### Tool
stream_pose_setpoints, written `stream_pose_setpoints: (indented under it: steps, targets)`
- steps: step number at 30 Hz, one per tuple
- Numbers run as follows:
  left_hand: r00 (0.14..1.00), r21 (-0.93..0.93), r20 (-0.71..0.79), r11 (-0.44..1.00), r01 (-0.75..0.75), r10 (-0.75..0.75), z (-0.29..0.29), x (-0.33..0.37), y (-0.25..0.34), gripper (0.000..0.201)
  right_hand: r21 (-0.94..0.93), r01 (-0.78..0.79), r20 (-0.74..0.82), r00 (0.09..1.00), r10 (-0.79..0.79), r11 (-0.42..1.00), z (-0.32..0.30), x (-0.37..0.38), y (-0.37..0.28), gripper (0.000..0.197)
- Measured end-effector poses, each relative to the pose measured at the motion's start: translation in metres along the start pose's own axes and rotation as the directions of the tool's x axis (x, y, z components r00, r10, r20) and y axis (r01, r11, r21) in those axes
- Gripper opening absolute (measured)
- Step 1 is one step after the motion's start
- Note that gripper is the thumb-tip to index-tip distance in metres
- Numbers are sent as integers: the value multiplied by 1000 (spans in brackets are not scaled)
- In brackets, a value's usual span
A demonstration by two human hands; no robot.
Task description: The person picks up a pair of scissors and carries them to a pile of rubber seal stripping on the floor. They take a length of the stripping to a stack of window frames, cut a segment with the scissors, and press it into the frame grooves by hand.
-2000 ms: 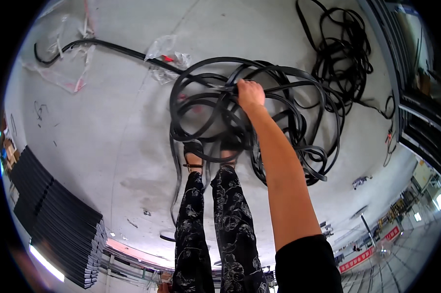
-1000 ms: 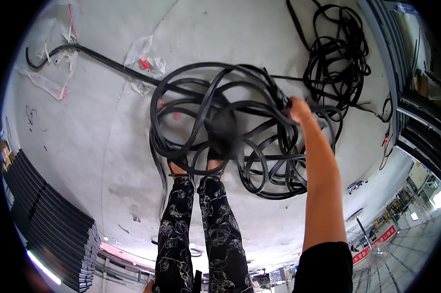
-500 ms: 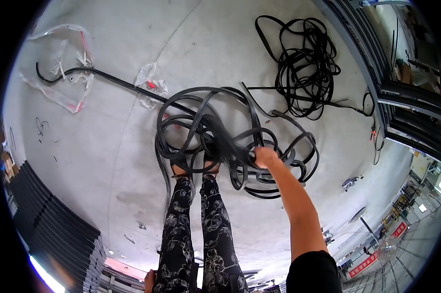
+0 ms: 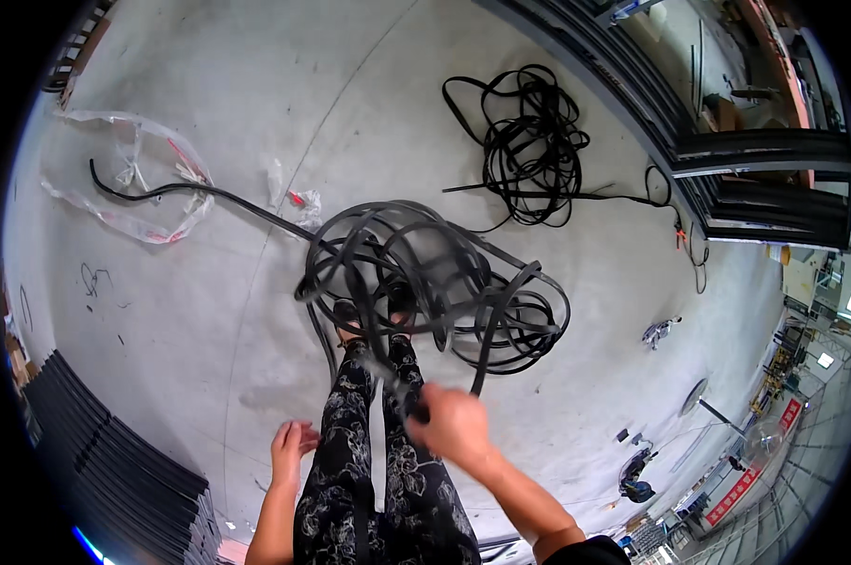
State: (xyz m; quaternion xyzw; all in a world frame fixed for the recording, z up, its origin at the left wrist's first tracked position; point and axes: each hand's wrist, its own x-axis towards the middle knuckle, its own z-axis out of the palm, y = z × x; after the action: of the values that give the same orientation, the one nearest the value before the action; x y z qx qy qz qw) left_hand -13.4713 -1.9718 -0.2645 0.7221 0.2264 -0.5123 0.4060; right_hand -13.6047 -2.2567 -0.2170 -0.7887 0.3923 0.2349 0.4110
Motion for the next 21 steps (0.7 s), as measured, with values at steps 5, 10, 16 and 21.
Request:
stream_pose_setpoints:
  steps: [5, 10, 16, 21]
  targets:
    - [916, -343, 357, 886, 312, -185, 42, 23, 34, 53, 310, 91, 231, 959, -167, 947, -17, -108, -71, 29]
    - [784, -510, 594, 668, 542, -183, 54, 67, 36, 59, 439, 103, 283, 927, -246, 893, -23, -187, -86, 32]
    - [873, -624, 387, 613, 485, -296, 52, 29, 62, 46, 499, 141, 190, 945, -267, 855, -23, -289, -28, 33]
    - [921, -494, 342, 799, 344, -185, 97, -25, 41, 35, 396, 229, -9, 969, -245, 889, -1, -389, 54, 31]
